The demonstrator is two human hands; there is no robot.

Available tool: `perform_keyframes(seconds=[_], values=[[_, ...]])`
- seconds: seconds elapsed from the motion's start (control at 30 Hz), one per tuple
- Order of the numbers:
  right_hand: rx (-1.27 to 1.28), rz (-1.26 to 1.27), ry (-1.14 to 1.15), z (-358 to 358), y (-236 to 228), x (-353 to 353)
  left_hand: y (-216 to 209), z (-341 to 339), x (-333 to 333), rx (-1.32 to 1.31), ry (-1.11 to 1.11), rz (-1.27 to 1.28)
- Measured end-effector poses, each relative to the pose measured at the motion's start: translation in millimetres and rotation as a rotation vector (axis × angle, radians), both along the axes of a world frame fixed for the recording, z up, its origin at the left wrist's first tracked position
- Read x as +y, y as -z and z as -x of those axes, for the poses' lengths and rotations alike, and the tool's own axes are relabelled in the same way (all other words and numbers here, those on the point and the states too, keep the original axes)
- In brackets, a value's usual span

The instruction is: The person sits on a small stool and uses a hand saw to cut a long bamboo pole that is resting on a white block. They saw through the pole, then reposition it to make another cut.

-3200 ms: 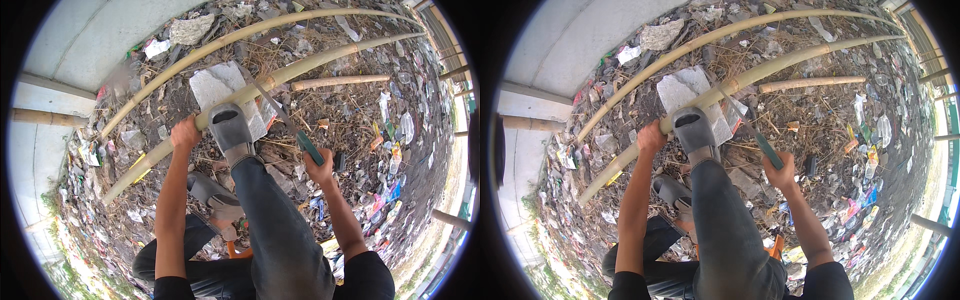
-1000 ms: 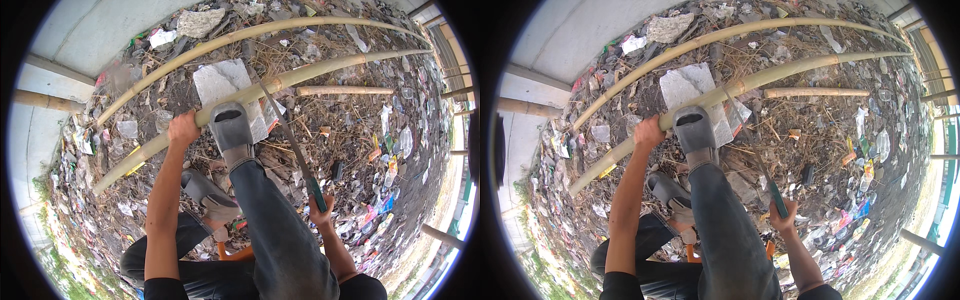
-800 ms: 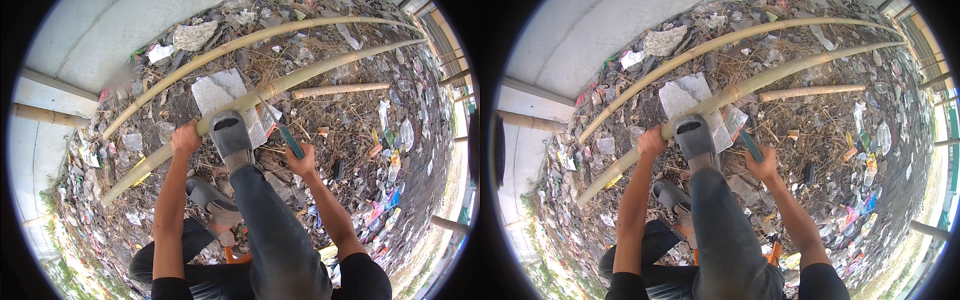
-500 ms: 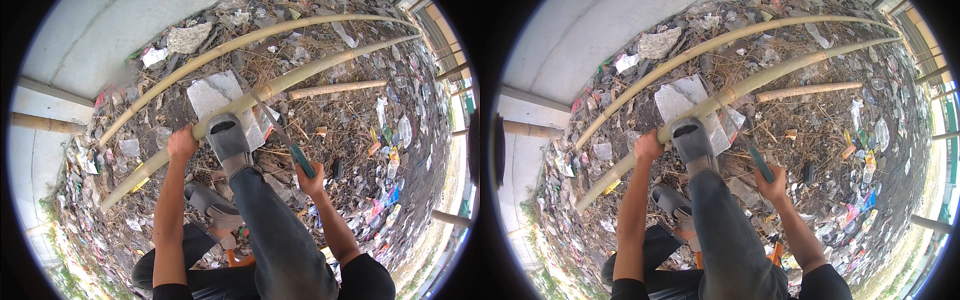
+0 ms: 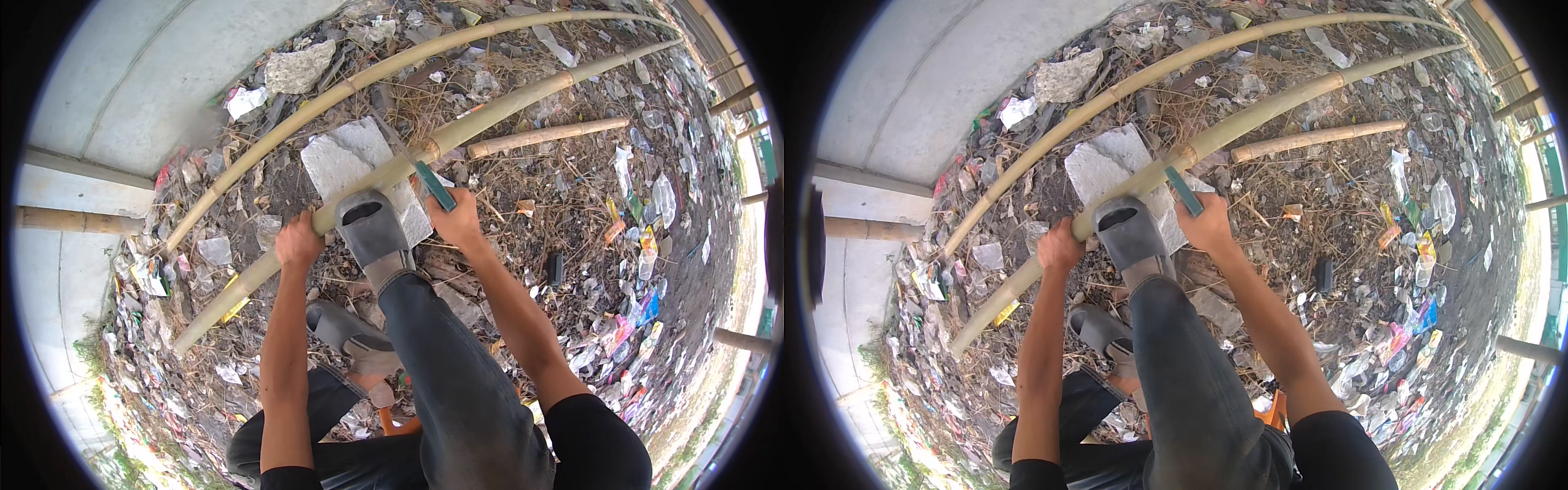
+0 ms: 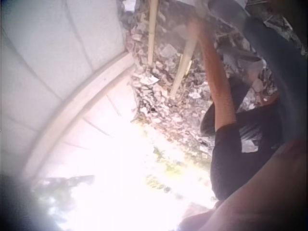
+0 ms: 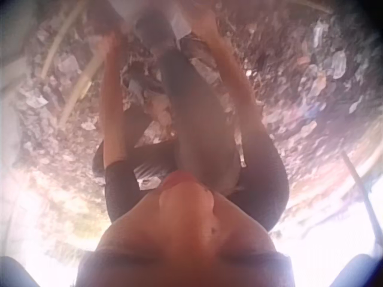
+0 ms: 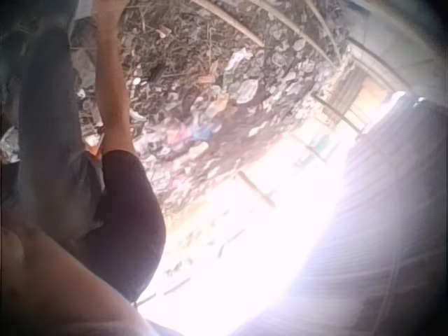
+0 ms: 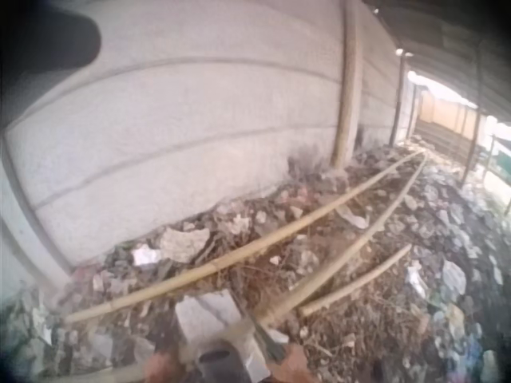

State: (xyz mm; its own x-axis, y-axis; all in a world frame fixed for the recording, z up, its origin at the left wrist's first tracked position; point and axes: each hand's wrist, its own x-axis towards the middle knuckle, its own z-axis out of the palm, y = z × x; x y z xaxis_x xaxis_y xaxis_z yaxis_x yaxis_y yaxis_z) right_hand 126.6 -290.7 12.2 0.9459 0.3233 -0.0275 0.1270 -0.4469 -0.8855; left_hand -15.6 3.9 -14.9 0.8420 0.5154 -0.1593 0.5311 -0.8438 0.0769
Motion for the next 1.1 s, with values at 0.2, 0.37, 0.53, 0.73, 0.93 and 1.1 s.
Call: perform_keyframes(seconds=[0.2,0.37,0.53,0.73,0.93,1.1], values=[[0.049,0.116,0.023,132,-31,-150,3,9,-5,-0.012,-0.017,-0.026],[-0.049,0.003,-0.032,48,5,-60,6,6,-4,0.001,-0.032,-0.022],[-0.193,-0.129,0.050,-27,13,49,-4,4,1,0.054,-0.037,0.020],[-0.259,-0.317,0.077,-5,76,10,-13,-6,-8,0.121,-0.072,0.032],[-0.353,-0.335,0.202,58,47,-24,-21,-6,-4,0.129,-0.056,0.016],[-0.294,-0.238,0.155,100,23,-89,3,4,-7,-0.031,-0.018,-0.044]])
